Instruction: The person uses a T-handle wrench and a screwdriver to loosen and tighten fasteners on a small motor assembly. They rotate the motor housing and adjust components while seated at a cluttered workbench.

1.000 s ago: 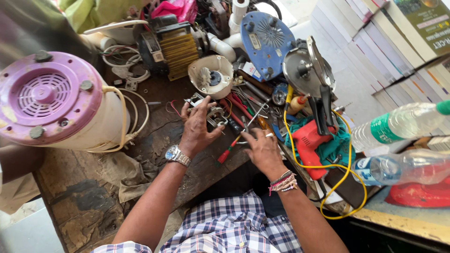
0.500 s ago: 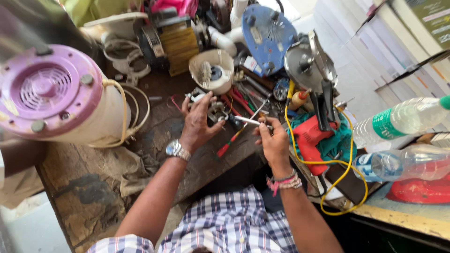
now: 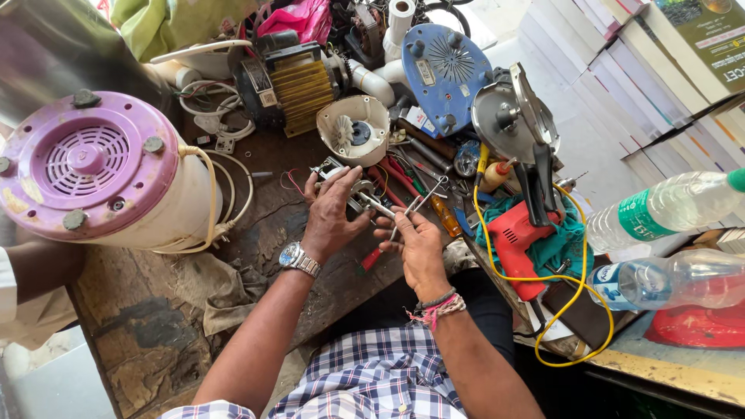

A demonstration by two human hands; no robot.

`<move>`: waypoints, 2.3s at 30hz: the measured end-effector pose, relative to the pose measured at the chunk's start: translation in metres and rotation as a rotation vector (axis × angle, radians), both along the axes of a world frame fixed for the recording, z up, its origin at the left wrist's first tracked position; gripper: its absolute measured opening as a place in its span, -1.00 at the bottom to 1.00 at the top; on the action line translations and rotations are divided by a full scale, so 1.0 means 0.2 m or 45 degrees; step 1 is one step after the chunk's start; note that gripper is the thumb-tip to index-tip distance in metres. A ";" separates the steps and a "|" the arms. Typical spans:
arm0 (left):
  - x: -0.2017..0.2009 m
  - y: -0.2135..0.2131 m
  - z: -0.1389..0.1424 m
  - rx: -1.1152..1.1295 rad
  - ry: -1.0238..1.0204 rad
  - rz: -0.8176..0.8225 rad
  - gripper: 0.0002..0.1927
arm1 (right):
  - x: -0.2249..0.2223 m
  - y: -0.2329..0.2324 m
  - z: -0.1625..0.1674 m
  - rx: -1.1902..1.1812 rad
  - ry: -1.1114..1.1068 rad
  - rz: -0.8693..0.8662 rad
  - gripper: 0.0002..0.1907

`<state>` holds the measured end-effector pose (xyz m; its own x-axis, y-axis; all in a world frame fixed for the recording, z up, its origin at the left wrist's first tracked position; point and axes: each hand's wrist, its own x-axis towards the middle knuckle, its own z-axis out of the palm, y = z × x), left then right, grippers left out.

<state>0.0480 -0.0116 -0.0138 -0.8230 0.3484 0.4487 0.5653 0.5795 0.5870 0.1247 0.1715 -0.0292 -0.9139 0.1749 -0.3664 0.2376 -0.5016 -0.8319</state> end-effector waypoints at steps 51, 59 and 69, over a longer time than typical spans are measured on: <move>-0.57 0.12 0.21 -0.653 -0.204 -1.125 -0.78 | 0.18 0.09 -0.24 1.543 0.661 -0.179 -0.65; -0.51 0.07 0.17 -0.652 -0.257 -0.916 -0.84 | 0.18 0.10 -0.28 1.571 0.674 -0.185 -0.61; -0.49 0.08 0.17 -0.605 -0.347 -0.819 -0.82 | 0.18 -0.07 -0.08 1.285 0.659 -0.279 -0.71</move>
<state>-0.0500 0.0035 0.0209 -0.4576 0.8878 -0.0497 0.7436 0.4127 0.5261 0.1606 0.1572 -0.0443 -0.8276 0.3482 0.4402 -0.2589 0.4591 -0.8498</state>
